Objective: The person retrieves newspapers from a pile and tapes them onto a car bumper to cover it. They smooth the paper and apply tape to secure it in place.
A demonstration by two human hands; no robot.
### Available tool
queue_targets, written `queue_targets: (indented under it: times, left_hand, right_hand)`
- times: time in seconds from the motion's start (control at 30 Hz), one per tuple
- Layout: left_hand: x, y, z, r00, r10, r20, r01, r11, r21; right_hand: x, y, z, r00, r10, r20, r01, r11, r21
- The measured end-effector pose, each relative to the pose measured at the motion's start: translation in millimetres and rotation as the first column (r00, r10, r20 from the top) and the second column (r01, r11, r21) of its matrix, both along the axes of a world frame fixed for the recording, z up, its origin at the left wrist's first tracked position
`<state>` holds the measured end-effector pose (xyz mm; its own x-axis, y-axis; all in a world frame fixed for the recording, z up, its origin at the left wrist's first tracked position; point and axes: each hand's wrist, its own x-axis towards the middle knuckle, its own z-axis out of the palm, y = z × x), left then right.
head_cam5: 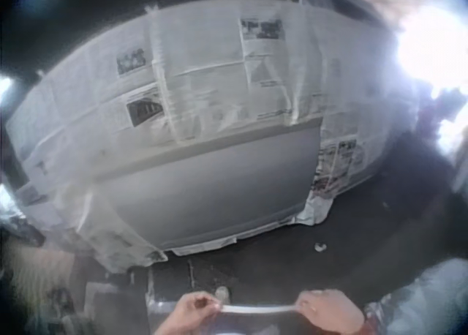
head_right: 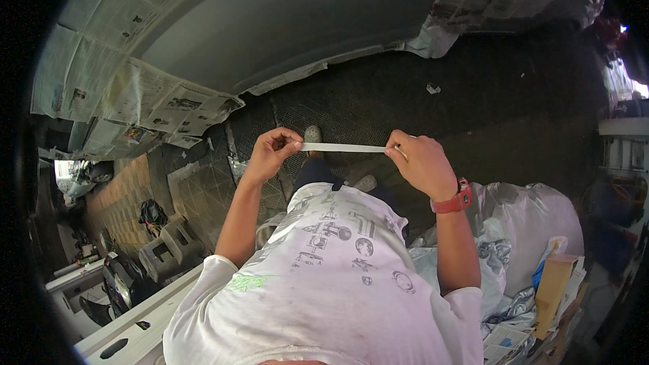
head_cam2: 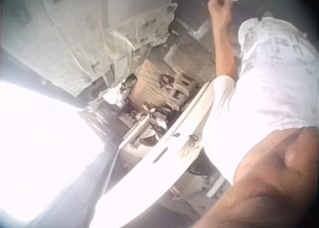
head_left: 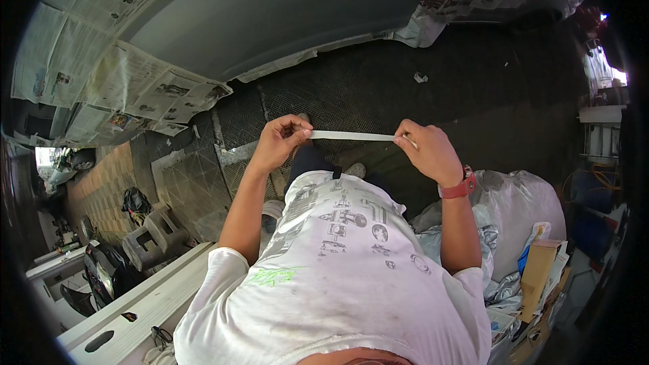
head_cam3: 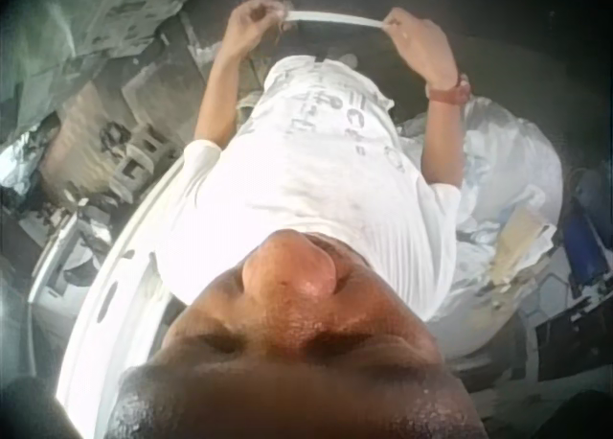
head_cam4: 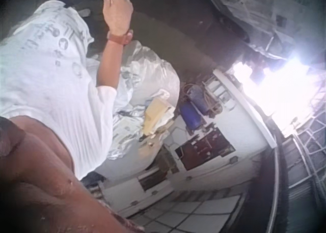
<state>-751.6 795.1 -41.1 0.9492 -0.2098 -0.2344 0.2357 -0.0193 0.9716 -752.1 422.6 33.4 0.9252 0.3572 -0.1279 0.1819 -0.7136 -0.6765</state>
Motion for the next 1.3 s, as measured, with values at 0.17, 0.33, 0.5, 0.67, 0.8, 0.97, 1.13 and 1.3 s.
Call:
queue_targets:
  times: [0.17,0.33,0.5,0.67,0.8,0.97,1.13,1.3]
  left_hand:
    - [1,0,2,0.999,-0.008,-0.032,0.01,0.998,0.059]
    - [0,1,2,0.997,-0.031,-0.07,0.04,0.991,0.131]
    - [-3,-1,5,0.991,-0.051,-0.127,0.071,0.984,0.165]
    - [-7,-6,2,0.991,-0.053,-0.123,0.077,0.977,0.197]
    - [-8,-8,5,0.988,-0.054,-0.148,0.087,0.97,0.225]
    - [-10,-9,14,0.986,-0.075,-0.152,0.12,0.94,0.319]
    - [-11,-5,13,0.99,-0.134,0.043,0.113,0.939,0.324]
    - [-7,8,25,0.976,-0.185,-0.117,0.199,0.973,0.121]
  right_hand:
    - [-3,-3,-1,0.999,-0.019,-0.042,0.019,1.0,-0.005]
    - [-7,-5,-2,1.0,-0.005,-0.003,0.005,1.0,0.005]
    - [-10,-6,-1,0.999,0.008,0.041,-0.009,1.0,0.017]
    - [-13,-7,1,1.0,0.004,-0.022,-0.004,1.0,0.011]
    - [-11,-7,7,0.999,0.005,-0.044,-0.004,0.999,0.032]
    - [-6,-8,13,0.995,0.021,-0.092,-0.015,0.997,0.071]
    - [-1,-20,8,0.993,-0.086,-0.084,0.107,0.951,0.29]
    - [8,-45,18,0.918,-0.246,-0.31,0.387,0.727,0.567]
